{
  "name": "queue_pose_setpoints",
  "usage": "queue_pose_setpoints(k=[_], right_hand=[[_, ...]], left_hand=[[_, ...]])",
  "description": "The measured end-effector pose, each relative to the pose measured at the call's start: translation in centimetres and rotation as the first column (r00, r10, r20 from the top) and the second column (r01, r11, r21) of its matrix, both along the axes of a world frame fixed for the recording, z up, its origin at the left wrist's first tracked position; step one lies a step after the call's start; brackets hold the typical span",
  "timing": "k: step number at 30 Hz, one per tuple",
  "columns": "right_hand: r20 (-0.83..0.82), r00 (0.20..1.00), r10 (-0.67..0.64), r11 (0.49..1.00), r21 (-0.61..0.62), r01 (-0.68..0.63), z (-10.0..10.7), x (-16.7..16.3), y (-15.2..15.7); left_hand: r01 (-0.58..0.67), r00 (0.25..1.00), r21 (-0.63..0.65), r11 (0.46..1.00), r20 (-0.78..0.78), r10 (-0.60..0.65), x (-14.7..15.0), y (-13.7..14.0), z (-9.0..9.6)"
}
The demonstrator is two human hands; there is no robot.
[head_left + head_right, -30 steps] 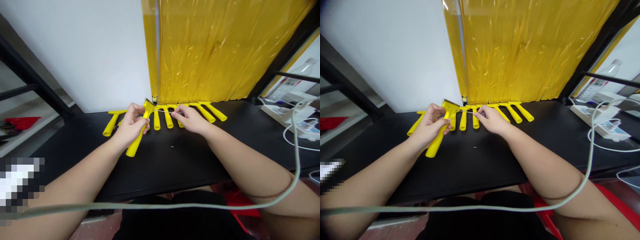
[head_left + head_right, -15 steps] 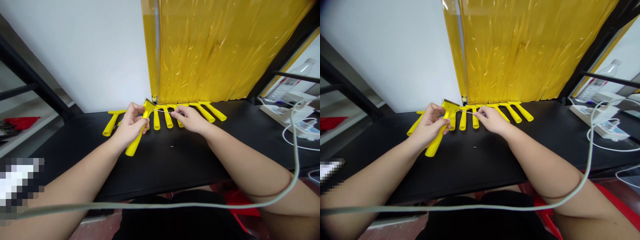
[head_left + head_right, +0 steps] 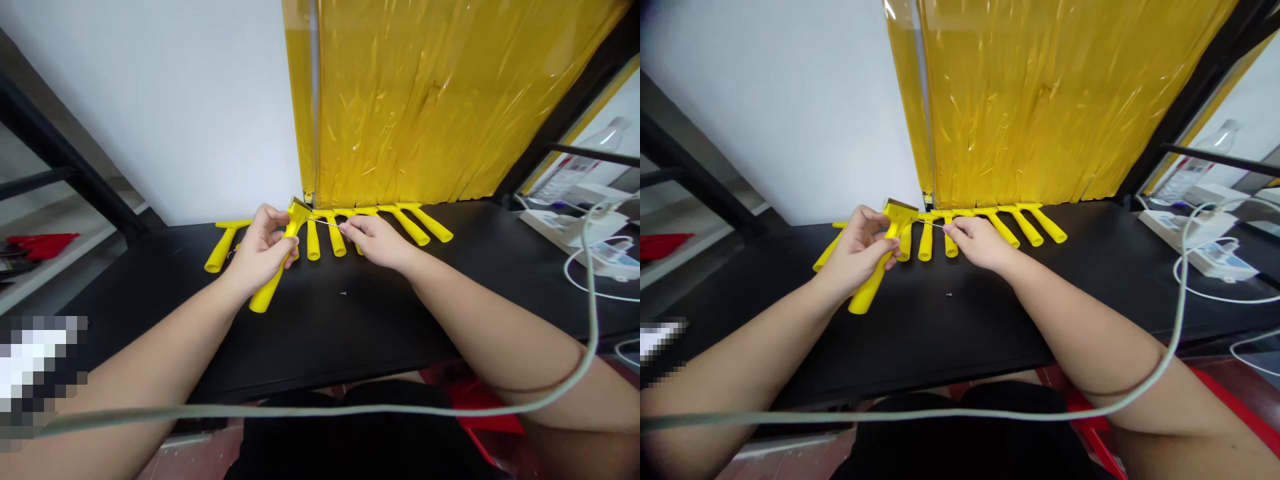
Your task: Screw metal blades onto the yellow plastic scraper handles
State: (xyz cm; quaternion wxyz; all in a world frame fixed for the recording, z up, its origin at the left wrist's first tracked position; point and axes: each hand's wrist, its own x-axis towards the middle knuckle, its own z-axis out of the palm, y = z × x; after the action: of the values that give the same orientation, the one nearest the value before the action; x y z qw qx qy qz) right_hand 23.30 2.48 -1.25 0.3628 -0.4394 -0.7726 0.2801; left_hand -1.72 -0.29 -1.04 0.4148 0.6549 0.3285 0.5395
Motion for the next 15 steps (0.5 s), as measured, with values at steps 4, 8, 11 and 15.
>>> queue_pose_setpoints(k=[4, 8, 11, 15], right_hand=[[-0.36, 0.931, 0.051, 0.913, -0.362, -0.19, 0.3, 0.0, -0.2], [-0.475, 0.878, 0.061, 0.836, -0.456, -0.305, 0.6, -0.1, -0.5], [-0.298, 0.941, 0.163, 0.876, -0.396, -0.277, 0.8, -0.2, -0.6], [-0.038, 0.977, 0.209, 0.902, -0.379, -0.208, 1.2, 0.6, -0.7]], left_hand=[[0.017, 1.0, 0.059, 0.998, -0.022, -0.016, -0.4, 0.2, -0.4], [0.021, 1.0, 0.1, 0.995, -0.013, -0.02, -0.4, 0.1, -0.3], [0.006, 1.0, 0.07, 0.998, 0.002, -0.006, 0.1, -0.2, 0.0], [-0.029, 0.999, -0.002, 1.0, 0.038, 0.029, 0.6, -0.2, 0.2]])
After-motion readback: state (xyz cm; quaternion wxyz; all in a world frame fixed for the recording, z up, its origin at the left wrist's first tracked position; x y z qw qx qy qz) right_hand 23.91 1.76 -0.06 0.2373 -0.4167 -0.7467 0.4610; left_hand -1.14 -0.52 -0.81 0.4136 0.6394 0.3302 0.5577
